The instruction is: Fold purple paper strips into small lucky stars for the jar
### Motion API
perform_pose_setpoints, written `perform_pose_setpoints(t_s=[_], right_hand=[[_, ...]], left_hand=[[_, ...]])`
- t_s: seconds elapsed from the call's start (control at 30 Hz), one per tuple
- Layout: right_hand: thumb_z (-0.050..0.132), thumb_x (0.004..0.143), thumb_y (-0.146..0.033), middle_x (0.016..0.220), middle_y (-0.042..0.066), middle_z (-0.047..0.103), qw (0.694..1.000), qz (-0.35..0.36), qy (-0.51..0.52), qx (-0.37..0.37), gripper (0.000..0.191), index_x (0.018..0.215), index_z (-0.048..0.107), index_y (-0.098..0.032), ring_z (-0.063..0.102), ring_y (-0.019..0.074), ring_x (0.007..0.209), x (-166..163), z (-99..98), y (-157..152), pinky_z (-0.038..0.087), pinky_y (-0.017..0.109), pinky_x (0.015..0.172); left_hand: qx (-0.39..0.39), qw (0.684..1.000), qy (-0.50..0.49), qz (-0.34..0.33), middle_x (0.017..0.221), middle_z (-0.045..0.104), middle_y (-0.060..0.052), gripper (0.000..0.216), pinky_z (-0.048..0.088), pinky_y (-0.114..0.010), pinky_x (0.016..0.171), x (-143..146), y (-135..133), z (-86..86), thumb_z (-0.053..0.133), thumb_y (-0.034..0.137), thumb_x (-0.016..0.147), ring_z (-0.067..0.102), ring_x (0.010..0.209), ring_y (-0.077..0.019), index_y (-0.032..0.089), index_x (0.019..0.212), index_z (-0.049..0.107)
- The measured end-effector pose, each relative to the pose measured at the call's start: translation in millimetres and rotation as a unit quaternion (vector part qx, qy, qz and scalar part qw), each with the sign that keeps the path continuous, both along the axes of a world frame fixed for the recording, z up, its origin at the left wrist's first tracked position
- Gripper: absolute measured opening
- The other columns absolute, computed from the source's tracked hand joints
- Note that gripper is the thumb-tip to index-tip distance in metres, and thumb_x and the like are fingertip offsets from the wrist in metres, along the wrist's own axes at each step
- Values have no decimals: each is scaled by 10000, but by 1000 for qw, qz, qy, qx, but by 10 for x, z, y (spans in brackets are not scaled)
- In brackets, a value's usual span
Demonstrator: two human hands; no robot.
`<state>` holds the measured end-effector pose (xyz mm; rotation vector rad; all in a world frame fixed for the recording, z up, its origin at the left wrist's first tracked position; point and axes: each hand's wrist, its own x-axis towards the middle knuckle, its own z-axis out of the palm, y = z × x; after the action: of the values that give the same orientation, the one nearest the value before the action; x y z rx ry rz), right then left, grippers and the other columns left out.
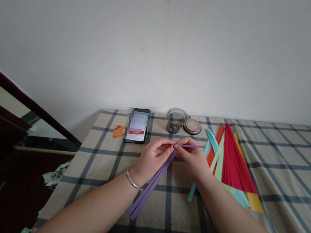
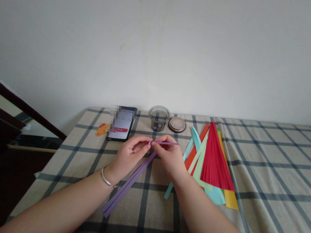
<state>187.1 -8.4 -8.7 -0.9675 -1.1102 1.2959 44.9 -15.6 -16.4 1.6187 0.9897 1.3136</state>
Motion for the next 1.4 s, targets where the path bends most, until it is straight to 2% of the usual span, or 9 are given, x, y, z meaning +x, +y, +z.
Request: perform_pose_setpoints(t_s=[0.27,0.67,0.87,1.07,1.4], right_hand=[[712,682,-348,640,-37,540,1000,1,-21,8,217,696,557,-197,488,102,566,-1,-24,4,382,247,549],[709,674,-389,649,-22,543,1000,-2,-30,8,231,692,564,-210,466,110,555,-15,-11,2,379,253,519],[719,664,-384,625,-35,533,1000,6,4,-20,237,704,579,-197,438,87,518,-23,-16,3,356,237,498],[743,633,-394,591,-48,541,998,21,35,-51,276,722,580,-190,436,79,492,-12,-31,7,330,227,486],[770,592,-420,575,-42,580,993,42,64,-91,313,680,574,-191,483,87,495,-20,20,-9,360,230,503]], left_hand=[[17,999,44,23,936,679,-61,155,550,-287,788,-12,1,24,535,222,842,653,853,-155,164,948,632],[-21,1000,15,-13,995,674,-72,193,536,-298,827,-2,7,-2,558,238,830,646,905,-164,165,1001,610],[-72,996,-43,-33,936,679,-66,170,545,-297,785,12,6,17,575,261,819,654,838,-157,153,945,614],[-126,986,-103,-44,935,693,-63,216,553,-303,777,-2,16,30,605,285,801,665,820,-155,152,971,626],[-176,971,-156,-46,904,711,-56,228,554,-317,779,9,12,72,667,289,748,661,744,-137,155,932,669]])
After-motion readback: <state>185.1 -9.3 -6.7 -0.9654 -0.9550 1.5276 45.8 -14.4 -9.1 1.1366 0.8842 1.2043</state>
